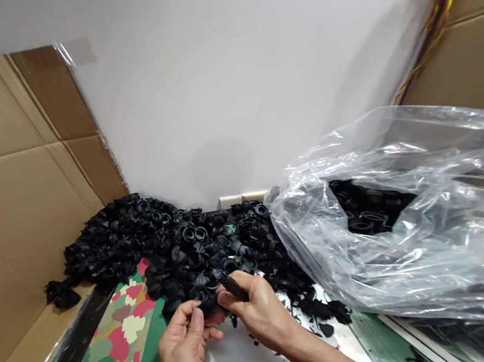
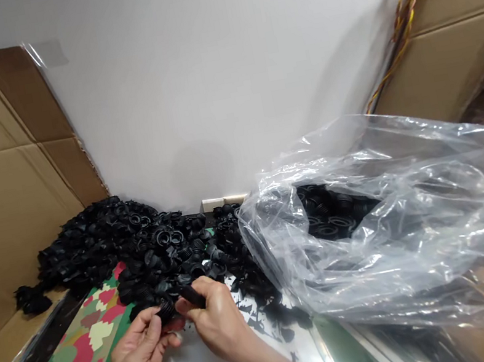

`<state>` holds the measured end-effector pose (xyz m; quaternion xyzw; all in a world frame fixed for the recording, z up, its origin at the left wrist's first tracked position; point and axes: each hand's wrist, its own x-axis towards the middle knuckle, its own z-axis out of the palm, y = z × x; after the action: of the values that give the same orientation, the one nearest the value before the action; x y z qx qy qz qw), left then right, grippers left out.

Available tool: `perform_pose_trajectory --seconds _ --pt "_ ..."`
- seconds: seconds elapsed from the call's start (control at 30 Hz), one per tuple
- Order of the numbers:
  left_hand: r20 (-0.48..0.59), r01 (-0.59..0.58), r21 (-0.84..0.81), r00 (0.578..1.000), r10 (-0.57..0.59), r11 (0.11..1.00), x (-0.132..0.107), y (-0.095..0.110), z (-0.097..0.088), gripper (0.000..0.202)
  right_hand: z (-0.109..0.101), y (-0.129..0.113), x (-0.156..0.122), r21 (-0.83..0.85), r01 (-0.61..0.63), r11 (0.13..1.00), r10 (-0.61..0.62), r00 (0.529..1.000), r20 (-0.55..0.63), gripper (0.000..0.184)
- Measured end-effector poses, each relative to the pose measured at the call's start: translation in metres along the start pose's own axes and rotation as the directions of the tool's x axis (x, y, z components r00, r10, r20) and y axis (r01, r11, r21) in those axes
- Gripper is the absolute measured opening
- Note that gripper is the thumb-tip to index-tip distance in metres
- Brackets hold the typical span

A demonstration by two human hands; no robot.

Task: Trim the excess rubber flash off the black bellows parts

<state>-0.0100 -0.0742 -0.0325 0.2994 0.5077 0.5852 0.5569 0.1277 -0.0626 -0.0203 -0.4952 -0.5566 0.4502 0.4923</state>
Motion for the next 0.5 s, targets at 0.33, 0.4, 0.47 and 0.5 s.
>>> perform_pose_trajectory --seconds 0.33,0.4,0.47,0.5 --pt "-0.041 -0.22 0.364 0.967 0.251 0.905 0.005 -0.014 -0.017 0.046 0.026 0.001 0.008 0.286 -0.219 0.933 0.213 0.976 0.053 0.018" --pt "-0.026 -0.216 0.376 0.97 0.243 0.901 0.005 -0.015 -0.018 0.048 0.028 0.002 0.009 0.292 -0.208 0.934 0.21 0.977 0.024 0.018" --pt "0.02 -0.23 0.371 0.971 0.239 0.9 0.007 -0.013 -0.017 0.048 0.03 0.0 0.01 0.262 -0.167 0.95 0.182 0.983 -0.034 0.014" --pt "0.05 -0.246 0.368 0.968 0.246 0.896 0.008 -0.012 -0.016 0.047 0.03 -0.002 0.01 0.223 -0.128 0.966 0.148 0.986 -0.074 0.012"
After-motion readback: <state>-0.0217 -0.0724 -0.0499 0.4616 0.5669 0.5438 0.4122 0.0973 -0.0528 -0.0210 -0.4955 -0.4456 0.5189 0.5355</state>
